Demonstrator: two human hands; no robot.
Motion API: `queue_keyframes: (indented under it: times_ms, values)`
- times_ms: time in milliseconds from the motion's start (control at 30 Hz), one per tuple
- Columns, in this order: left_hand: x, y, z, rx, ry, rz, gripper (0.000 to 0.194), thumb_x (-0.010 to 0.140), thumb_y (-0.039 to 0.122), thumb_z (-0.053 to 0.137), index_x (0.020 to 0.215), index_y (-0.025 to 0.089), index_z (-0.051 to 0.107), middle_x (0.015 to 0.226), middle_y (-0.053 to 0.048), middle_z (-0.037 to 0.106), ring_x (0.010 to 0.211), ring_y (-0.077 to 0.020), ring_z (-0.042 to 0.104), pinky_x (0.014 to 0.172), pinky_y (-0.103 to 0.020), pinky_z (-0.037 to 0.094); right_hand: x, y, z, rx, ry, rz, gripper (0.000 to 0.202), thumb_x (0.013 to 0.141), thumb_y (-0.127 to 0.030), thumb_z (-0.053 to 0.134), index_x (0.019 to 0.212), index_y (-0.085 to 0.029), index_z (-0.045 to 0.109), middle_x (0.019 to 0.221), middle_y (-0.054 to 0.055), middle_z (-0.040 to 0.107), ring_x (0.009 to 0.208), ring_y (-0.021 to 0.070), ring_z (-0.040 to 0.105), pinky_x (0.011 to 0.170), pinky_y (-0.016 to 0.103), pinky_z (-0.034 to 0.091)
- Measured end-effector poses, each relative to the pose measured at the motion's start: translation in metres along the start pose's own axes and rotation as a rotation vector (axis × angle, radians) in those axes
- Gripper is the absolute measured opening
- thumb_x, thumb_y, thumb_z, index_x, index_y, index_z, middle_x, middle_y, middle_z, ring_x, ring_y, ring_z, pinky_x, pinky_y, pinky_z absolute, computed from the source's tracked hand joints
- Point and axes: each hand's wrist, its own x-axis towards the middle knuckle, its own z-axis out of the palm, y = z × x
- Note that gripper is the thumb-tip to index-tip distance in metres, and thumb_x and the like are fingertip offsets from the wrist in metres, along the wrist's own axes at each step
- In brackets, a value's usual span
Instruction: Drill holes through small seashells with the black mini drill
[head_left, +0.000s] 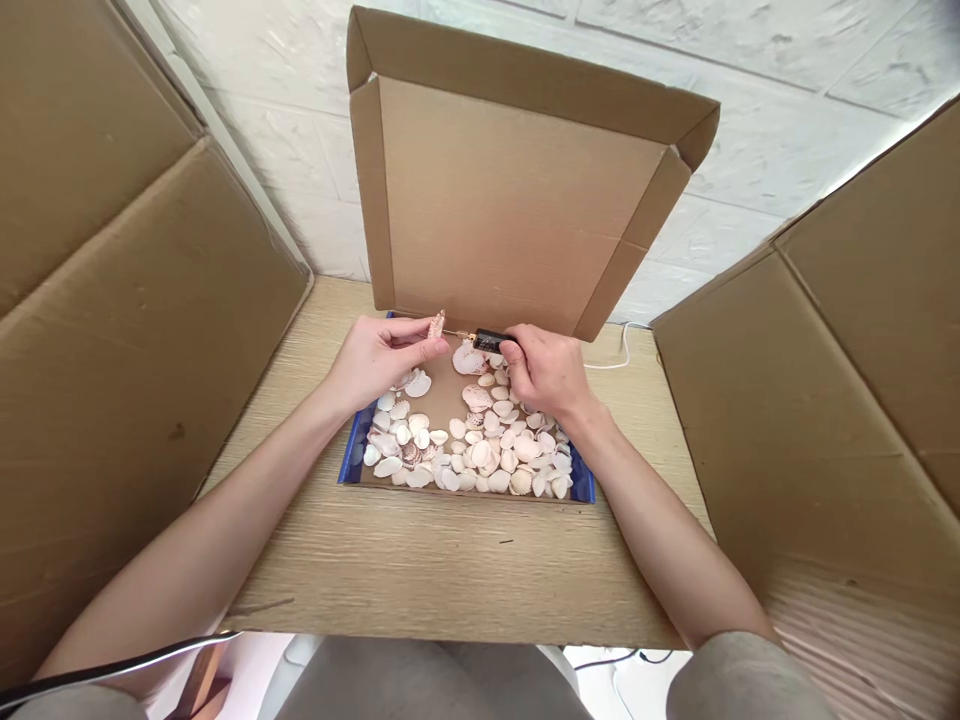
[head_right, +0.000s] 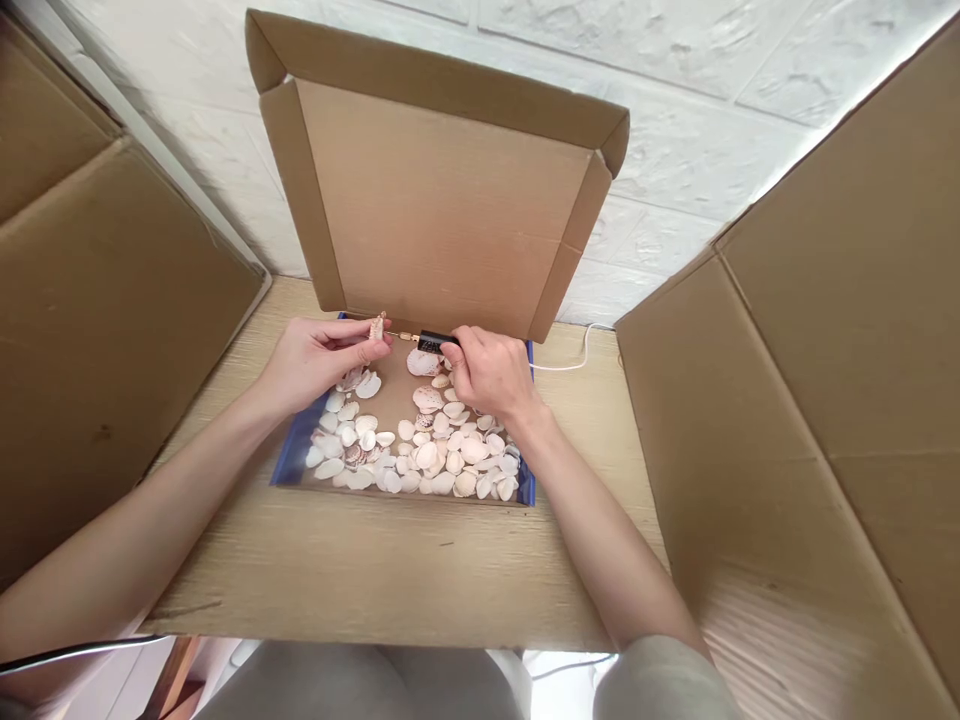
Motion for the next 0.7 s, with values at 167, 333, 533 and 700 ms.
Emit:
queue_keyframes:
  times_ms: [167, 333, 533, 700]
  values:
    - [0.0002, 0.0012, 0.0005, -0.007, -0.012, -0.026, 0.039, 0.072, 0.041, 0.081, 0.108, 0.025, 0.079, 0.069, 0.002, 0.069, 0.051, -0.0055, 0.034, 0.046, -0.022, 0.025, 0.0045, -0.0013, -0.0047, -0.079, 0.253, -0.043, 0.025, 0.100, -0.035, 0.045, 0.106, -0.017, 0.060, 0.102, 0.010, 0.069, 0.094, 0.0228, 0.059, 0.084, 0.037, 0.039]
    - [-0.0002, 0.0036, 0.0007, -0.012, 0.002, -0.033, 0.039, 0.072, 0.041, 0.081, 0.107, 0.023, 0.079, 0.077, -0.001, 0.072, 0.054, -0.0066, 0.039, 0.047, -0.022, 0.027, 0.0018, -0.0022, -0.0018, -0.050, 0.106, 0.013, 0.035, 0.102, -0.039, 0.036, 0.094, -0.018, 0.062, 0.079, 0.005, 0.067, 0.072, 0.0181, 0.058, 0.065, 0.032, 0.036]
    - [-0.0006, 0.0038, 0.0005, -0.005, -0.004, -0.046, 0.040, 0.073, 0.043, 0.079, 0.109, 0.025, 0.078, 0.065, 0.003, 0.068, 0.050, -0.0059, 0.033, 0.045, -0.023, 0.023, 0.0033, -0.0024, -0.0043, -0.108, 0.298, -0.055, 0.026, 0.098, -0.034, 0.051, 0.116, -0.017, 0.060, 0.105, 0.011, 0.068, 0.095, 0.0224, 0.059, 0.082, 0.036, 0.043]
    - [-0.0008, 0.0030, 0.0012, 0.018, -0.005, -0.031, 0.041, 0.073, 0.043, 0.079, 0.109, 0.024, 0.078, 0.082, -0.001, 0.076, 0.053, -0.0073, 0.043, 0.047, -0.022, 0.030, 0.0028, -0.0026, -0.0031, -0.089, 0.217, 0.013, 0.027, 0.101, -0.035, 0.043, 0.104, -0.018, 0.063, 0.091, 0.008, 0.069, 0.085, 0.0212, 0.059, 0.074, 0.034, 0.041]
